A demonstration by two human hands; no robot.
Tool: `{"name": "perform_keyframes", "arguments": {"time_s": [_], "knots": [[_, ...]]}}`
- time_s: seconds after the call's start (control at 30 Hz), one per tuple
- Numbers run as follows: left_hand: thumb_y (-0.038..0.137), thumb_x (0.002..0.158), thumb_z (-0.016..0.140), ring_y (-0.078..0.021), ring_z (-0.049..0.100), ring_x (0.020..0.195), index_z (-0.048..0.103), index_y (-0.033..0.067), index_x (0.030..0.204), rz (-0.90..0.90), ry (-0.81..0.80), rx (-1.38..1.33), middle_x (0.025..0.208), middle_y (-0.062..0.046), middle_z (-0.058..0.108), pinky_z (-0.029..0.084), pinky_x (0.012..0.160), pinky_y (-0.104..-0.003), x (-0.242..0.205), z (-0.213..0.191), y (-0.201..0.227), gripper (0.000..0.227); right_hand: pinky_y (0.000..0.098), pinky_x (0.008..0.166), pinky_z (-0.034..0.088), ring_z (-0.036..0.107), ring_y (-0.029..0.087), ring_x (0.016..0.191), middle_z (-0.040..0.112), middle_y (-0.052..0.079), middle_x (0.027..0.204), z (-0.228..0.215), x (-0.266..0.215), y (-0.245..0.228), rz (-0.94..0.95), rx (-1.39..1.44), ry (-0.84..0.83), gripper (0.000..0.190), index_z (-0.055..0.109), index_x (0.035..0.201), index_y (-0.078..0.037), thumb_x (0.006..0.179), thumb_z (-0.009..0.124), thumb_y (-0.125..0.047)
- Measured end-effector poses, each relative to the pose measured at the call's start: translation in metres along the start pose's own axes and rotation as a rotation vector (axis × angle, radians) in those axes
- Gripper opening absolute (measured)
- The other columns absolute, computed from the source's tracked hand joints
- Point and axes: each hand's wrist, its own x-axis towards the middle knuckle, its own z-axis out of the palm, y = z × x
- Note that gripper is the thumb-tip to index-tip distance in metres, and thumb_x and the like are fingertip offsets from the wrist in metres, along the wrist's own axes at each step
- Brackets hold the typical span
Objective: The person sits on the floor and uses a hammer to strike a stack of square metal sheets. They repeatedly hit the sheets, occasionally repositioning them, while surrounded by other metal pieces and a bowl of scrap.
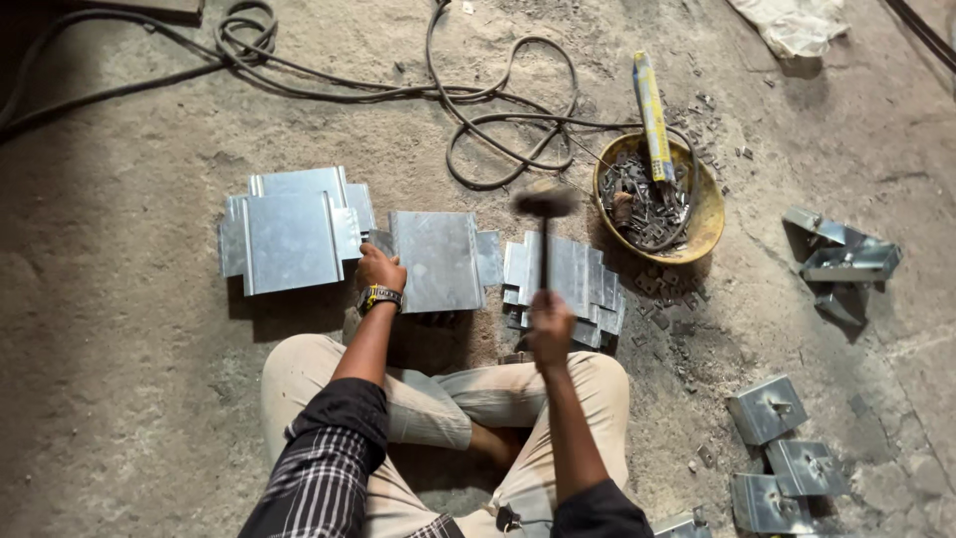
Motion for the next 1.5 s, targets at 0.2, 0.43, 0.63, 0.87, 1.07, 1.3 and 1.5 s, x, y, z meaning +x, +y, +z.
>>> {"name": "perform_keyframes", "arguments": {"time_s": [0.2, 0.43, 0.63, 0.87, 1.07, 1.3, 1.5], "knots": [[0.019, 0.086, 0.078, -0.0449, 0.073, 0.091, 0.050, -0.0051, 0.110, 0.033, 0.029, -0.006, 0.097, -0.030, 0.072, 0.059, 0.080, -0.051, -0.002, 0.004, -0.004, 0.044, 0.0223, 0.047, 0.033, 0.040, 0.006, 0.052, 0.046, 0.000, 0.071, -0.066, 0.005, -0.128, -0.755, 0.660, 0.000, 0.036, 0.051, 0.102, -0.006, 0.112, 0.057, -0.041], [0.020, 0.084, 0.080, -0.0450, 0.073, 0.087, 0.049, -0.0038, 0.110, 0.005, 0.034, -0.004, 0.094, -0.029, 0.072, 0.059, 0.076, -0.052, 0.000, 0.006, -0.003, 0.046, 0.0332, 0.065, 0.045, 0.053, 0.017, 0.073, 0.063, 0.007, 0.092, 0.025, 0.009, -0.026, -0.645, 0.294, 0.115, 0.026, 0.055, 0.090, -0.012, 0.110, 0.064, -0.025], [0.018, 0.082, 0.080, -0.0445, 0.073, 0.085, 0.046, -0.0045, 0.112, 0.047, 0.073, -0.015, 0.090, -0.028, 0.072, 0.058, 0.075, -0.053, 0.015, 0.031, -0.012, 0.051, 0.0392, 0.048, 0.043, 0.055, 0.017, 0.049, 0.057, 0.004, 0.057, 0.008, -0.005, 0.047, 0.126, -0.275, -0.081, 0.036, 0.064, 0.082, -0.006, 0.106, 0.053, -0.030], [0.015, 0.079, 0.081, -0.0442, 0.072, 0.081, 0.043, -0.0087, 0.111, 0.098, 0.136, -0.023, 0.085, -0.029, 0.070, 0.058, 0.070, -0.050, 0.041, 0.070, -0.033, 0.055, 0.0222, 0.042, 0.033, 0.039, 0.008, 0.045, 0.045, -0.001, 0.063, -0.070, 0.005, -0.130, -0.761, 0.437, 0.066, 0.046, 0.050, 0.098, -0.005, 0.110, 0.046, -0.049], [0.018, 0.079, 0.083, -0.0449, 0.072, 0.082, 0.046, -0.0057, 0.107, 0.044, 0.130, -0.027, 0.089, -0.030, 0.070, 0.059, 0.073, -0.051, 0.044, 0.056, -0.025, 0.052, 0.0251, 0.049, 0.036, 0.041, 0.010, 0.054, 0.045, 0.003, 0.072, -0.017, 0.025, -0.075, -1.007, 0.470, 0.131, 0.037, 0.053, 0.103, -0.005, 0.106, 0.055, -0.041], [0.018, 0.081, 0.084, -0.0455, 0.072, 0.084, 0.047, -0.0053, 0.107, 0.083, 0.144, -0.028, 0.088, -0.030, 0.071, 0.059, 0.074, -0.052, 0.043, 0.050, -0.017, 0.051, 0.0307, 0.044, 0.034, 0.046, 0.014, 0.046, 0.055, 0.005, 0.057, 0.027, 0.017, 0.073, -0.037, -0.388, -0.178, 0.033, 0.068, 0.089, -0.002, 0.105, 0.052, -0.026], [0.018, 0.082, 0.084, -0.0457, 0.072, 0.082, 0.045, -0.0053, 0.107, 0.091, 0.179, -0.043, 0.086, -0.030, 0.070, 0.058, 0.071, -0.052, 0.055, 0.052, -0.012, 0.052, 0.0255, 0.037, 0.035, 0.046, 0.004, 0.039, 0.053, -0.002, 0.053, -0.052, 0.018, -0.099, -0.491, 0.037, -0.084, 0.041, 0.063, 0.084, -0.008, 0.108, 0.042, -0.033]]}}
